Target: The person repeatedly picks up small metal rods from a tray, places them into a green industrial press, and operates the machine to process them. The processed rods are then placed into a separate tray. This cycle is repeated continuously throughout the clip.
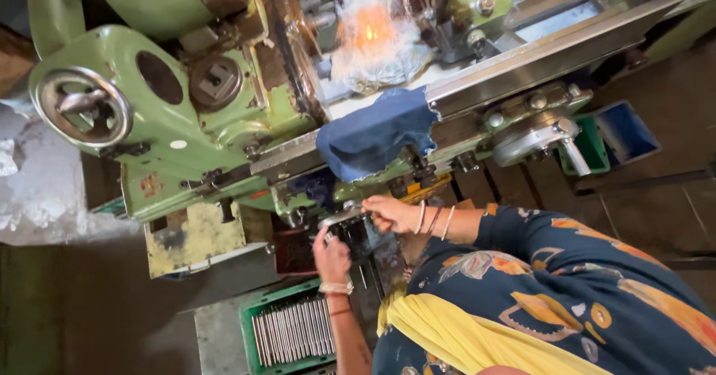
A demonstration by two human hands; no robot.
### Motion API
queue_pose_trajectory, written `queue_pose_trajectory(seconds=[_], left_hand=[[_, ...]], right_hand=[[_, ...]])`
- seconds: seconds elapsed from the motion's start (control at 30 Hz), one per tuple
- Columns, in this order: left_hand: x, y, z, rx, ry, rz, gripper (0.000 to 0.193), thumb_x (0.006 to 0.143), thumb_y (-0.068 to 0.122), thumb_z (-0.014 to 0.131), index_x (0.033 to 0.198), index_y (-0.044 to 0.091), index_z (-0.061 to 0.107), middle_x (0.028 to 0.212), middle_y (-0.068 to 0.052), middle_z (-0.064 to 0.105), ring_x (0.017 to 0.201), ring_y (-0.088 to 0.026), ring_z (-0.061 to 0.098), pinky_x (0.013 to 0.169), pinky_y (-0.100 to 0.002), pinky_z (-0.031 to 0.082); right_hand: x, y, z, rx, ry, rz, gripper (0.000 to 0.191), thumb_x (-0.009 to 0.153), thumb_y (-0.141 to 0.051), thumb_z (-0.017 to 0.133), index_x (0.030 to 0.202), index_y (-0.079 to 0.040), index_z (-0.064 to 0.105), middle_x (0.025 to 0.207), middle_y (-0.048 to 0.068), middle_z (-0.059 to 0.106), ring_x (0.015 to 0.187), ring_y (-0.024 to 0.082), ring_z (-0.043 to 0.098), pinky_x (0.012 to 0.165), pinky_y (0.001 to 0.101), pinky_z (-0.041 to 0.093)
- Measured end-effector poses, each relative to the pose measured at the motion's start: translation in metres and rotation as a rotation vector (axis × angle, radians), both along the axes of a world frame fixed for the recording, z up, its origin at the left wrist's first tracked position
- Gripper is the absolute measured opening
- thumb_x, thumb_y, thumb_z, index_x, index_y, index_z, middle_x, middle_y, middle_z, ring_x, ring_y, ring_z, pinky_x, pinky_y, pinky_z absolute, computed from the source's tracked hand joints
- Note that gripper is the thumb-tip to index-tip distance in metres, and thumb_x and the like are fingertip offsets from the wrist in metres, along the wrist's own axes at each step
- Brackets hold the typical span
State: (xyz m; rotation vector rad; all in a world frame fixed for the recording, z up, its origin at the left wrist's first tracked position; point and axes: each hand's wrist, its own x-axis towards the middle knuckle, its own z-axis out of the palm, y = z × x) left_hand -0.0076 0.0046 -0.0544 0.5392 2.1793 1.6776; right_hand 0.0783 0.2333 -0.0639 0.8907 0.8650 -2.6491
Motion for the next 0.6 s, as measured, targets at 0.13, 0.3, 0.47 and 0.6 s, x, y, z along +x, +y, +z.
queue_pose_trajectory(seconds=[0.13, 0.3, 0.47, 0.6], left_hand=[[-0.001, 0.080, -0.020, 0.365, -0.688, -0.084, 0.047, 0.104, 0.019, 0.051, 0.150, 0.019, 0.039, 0.064, -0.005, 0.056, 0.037, -0.006, 0.034, 0.032, -0.021, 0.025], [0.002, 0.114, 0.028, 0.381, -0.753, -0.134, 0.048, 0.105, 0.018, 0.048, 0.151, 0.020, 0.033, 0.071, -0.006, 0.060, 0.039, -0.006, 0.035, 0.033, -0.021, 0.027], [0.000, 0.131, 0.061, 0.420, -0.806, -0.358, 0.047, 0.106, 0.020, 0.046, 0.150, 0.024, 0.031, 0.072, -0.005, 0.058, 0.040, -0.006, 0.036, 0.035, -0.019, 0.027], [0.000, 0.146, 0.061, 0.489, -0.843, -0.329, 0.031, 0.111, 0.022, 0.046, 0.139, 0.016, 0.035, 0.077, -0.004, 0.055, 0.043, -0.006, 0.035, 0.036, -0.019, 0.026]], right_hand=[[-0.005, -0.001, 0.018, -0.071, 0.088, -0.004, 0.026, 0.106, -0.038, 0.056, 0.101, -0.013, 0.056, 0.058, -0.005, 0.034, 0.044, 0.006, 0.027, 0.039, 0.0232, 0.020], [0.000, 0.026, 0.026, -0.135, 0.106, -0.054, 0.025, 0.105, -0.038, 0.056, 0.098, -0.014, 0.056, 0.059, -0.006, 0.036, 0.043, 0.006, 0.026, 0.037, 0.0224, 0.020], [0.005, 0.060, 0.028, -0.441, 0.161, 0.023, 0.025, 0.107, -0.037, 0.057, 0.100, -0.013, 0.057, 0.065, -0.007, 0.039, 0.047, 0.003, 0.028, 0.039, 0.0167, 0.024], [0.005, 0.073, 0.037, -0.377, 0.128, 0.021, 0.021, 0.107, -0.035, 0.058, 0.093, -0.020, 0.054, 0.066, -0.008, 0.039, 0.048, 0.003, 0.028, 0.038, 0.0164, 0.022]])
